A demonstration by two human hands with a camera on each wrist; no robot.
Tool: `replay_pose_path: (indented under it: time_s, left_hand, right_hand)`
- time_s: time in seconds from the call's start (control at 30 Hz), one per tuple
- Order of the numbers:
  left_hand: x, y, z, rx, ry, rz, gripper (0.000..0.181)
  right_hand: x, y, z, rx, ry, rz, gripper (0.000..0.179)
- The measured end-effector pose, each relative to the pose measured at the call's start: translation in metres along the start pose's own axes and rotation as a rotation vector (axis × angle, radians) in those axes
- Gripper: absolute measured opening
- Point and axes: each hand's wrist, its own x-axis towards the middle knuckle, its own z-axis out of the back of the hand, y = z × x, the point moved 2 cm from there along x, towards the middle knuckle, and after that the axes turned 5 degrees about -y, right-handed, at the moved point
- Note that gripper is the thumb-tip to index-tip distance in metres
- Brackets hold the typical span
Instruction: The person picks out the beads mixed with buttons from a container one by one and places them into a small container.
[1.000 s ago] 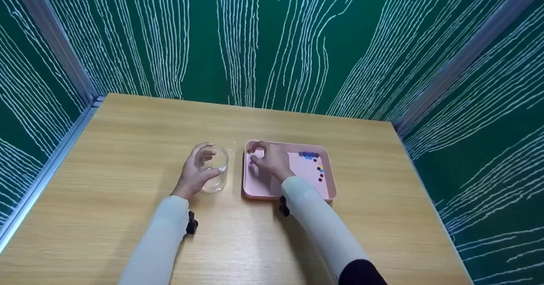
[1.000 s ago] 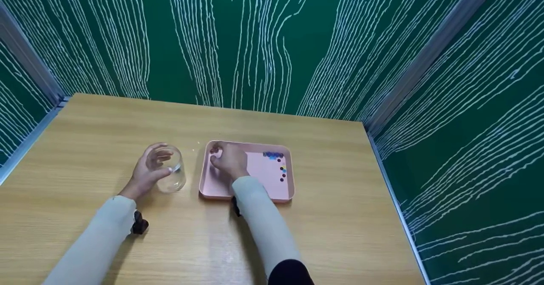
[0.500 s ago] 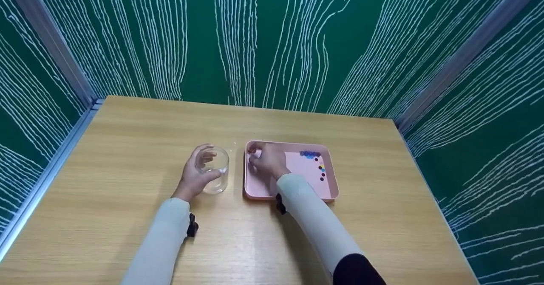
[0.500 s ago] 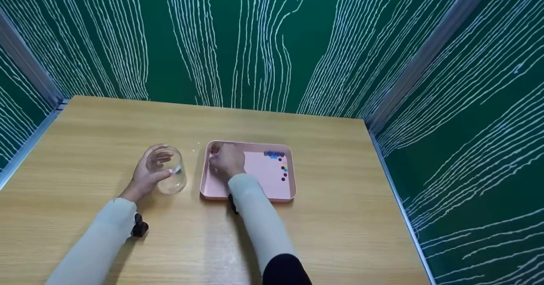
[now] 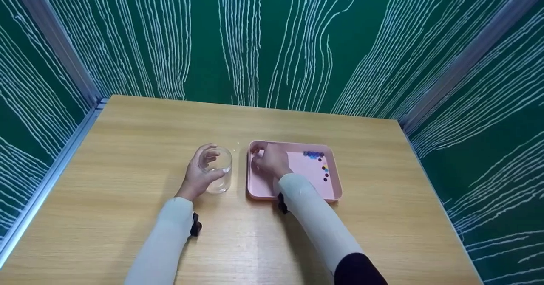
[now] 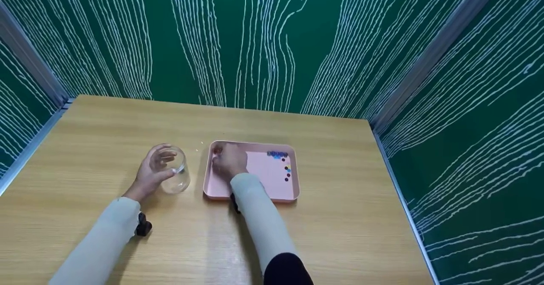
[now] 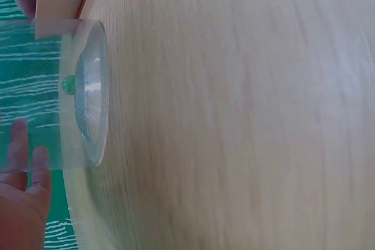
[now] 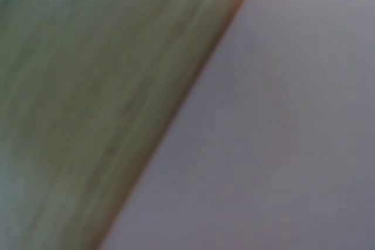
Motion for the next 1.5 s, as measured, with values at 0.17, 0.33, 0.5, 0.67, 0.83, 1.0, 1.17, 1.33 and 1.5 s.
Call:
replay_pose_path:
  time_s: [0.17,0.33,0.5,0.67,0.83,1.0,1.17,1.33,1.5]
  left_hand:
    - [0.0012,-0.0009,-0.0003,0.007,-0.004,-0.008,0.068]
    - [-0.0001,-0.0004,-0.0003,0.028,-0.002,-0.015,0.069]
    - [0.0003,-0.0001,0.0004,0.039,-0.009,-0.017,0.069]
    - [0.0004,0.0007,0.0029,0.031,-0.018,-0.022,0.068]
    - [0.001,0.0001,0.0024,0.032,-0.014,-0.024,0.068]
    - [0.0015,0.0001,-0.0002,0.03,-0.018,-0.017,0.068]
    - [0.0024,-0.0018,-0.0017,0.033,-0.015,-0.015,0.069]
    - [0.0009,-0.0024,-0.0015,0.044,-0.016,-0.007,0.069]
    - [0.0013,-0.0008,0.0004,0.052,-0.028,-0.013,0.067]
  right_hand:
    - [0.003,0.0007,0.0007,0.037,-0.026,-0.015,0.022]
    - [0.0043,-0.0013,-0.0008,0.018,-0.048,-0.007,0.024]
    - [0.0044,-0.0016,-0.0007,0.035,-0.073,0.003,0.024]
    - [0.0062,0.0,-0.0036,0.042,-0.073,0.017,0.021]
    - [0.0075,-0.0015,-0.0074,-0.019,-0.107,0.093,0.019]
    - [0.0065,-0.0026,-0.0062,-0.058,-0.115,0.136,0.018]
    - [0.0054,-0.0043,-0.0031,-0.052,-0.112,0.143,0.018]
    - [0.0029,-0.0044,-0.0022,-0.055,-0.092,0.128,0.02]
    - [0.0021,-0.0044,-0.0009,-0.061,-0.061,0.105,0.014]
